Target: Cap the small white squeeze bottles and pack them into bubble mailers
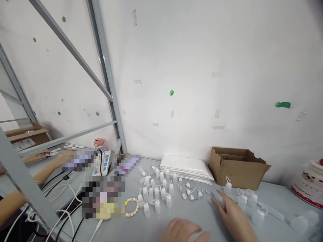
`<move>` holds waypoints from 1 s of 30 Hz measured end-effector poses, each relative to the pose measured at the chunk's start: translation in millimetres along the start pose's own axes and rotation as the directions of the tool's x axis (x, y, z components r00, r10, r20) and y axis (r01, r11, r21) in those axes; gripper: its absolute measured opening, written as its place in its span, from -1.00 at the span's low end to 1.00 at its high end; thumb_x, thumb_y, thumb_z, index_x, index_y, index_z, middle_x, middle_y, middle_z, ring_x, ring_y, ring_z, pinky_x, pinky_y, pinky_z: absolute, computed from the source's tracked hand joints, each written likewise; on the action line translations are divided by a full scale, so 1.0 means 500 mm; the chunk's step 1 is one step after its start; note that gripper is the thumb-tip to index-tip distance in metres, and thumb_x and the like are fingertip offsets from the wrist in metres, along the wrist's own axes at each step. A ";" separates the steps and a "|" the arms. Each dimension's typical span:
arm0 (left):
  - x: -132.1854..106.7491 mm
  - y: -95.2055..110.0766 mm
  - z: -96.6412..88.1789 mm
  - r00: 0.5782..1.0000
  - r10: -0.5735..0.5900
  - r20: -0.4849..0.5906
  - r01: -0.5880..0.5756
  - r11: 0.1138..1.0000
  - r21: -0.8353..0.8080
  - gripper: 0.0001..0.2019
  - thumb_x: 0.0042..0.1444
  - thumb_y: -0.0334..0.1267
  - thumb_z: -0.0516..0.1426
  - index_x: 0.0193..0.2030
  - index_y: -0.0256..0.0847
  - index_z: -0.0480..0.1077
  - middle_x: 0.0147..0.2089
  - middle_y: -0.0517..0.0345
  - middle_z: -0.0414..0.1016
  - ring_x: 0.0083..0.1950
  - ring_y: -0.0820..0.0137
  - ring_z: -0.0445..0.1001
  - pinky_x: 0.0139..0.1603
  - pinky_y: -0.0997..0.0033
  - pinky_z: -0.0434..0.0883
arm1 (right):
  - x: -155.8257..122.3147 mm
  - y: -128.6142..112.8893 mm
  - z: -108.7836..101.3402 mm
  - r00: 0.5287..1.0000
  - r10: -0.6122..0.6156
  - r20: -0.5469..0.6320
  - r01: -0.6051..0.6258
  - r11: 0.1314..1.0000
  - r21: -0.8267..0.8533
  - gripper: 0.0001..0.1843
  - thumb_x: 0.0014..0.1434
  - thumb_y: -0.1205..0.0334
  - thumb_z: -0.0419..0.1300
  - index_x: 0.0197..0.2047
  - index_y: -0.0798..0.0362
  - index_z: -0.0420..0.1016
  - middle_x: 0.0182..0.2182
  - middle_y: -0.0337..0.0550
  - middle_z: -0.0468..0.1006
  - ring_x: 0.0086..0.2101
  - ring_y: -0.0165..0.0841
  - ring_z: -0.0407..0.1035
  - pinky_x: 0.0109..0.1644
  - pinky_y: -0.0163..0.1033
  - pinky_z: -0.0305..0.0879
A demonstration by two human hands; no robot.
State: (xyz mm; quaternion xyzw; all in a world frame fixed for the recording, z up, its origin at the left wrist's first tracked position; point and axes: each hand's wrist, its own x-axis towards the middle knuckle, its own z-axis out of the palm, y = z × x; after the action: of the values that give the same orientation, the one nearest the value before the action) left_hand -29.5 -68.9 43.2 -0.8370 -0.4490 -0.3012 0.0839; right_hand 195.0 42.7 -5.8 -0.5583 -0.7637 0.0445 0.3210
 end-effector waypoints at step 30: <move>0.097 -0.029 0.159 0.964 -0.237 0.123 0.196 0.941 0.275 -0.81 0.07 -0.35 0.09 -0.21 -0.36 0.45 -0.16 -0.09 0.53 -0.10 0.16 0.45 -0.23 0.22 0.44 | 0.019 0.029 0.066 0.875 -0.481 -0.047 0.474 0.873 -0.115 -0.55 0.02 0.44 -0.06 -0.03 0.05 0.39 -0.12 -0.07 0.52 -0.15 -0.25 0.41 -0.10 -0.16 0.36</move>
State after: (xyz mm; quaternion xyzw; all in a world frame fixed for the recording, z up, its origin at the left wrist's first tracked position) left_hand 13.2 6.2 5.2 -0.7848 -0.5793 -0.1813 0.1245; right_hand 187.7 66.2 -33.9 -0.3691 -0.8667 -0.0950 0.3218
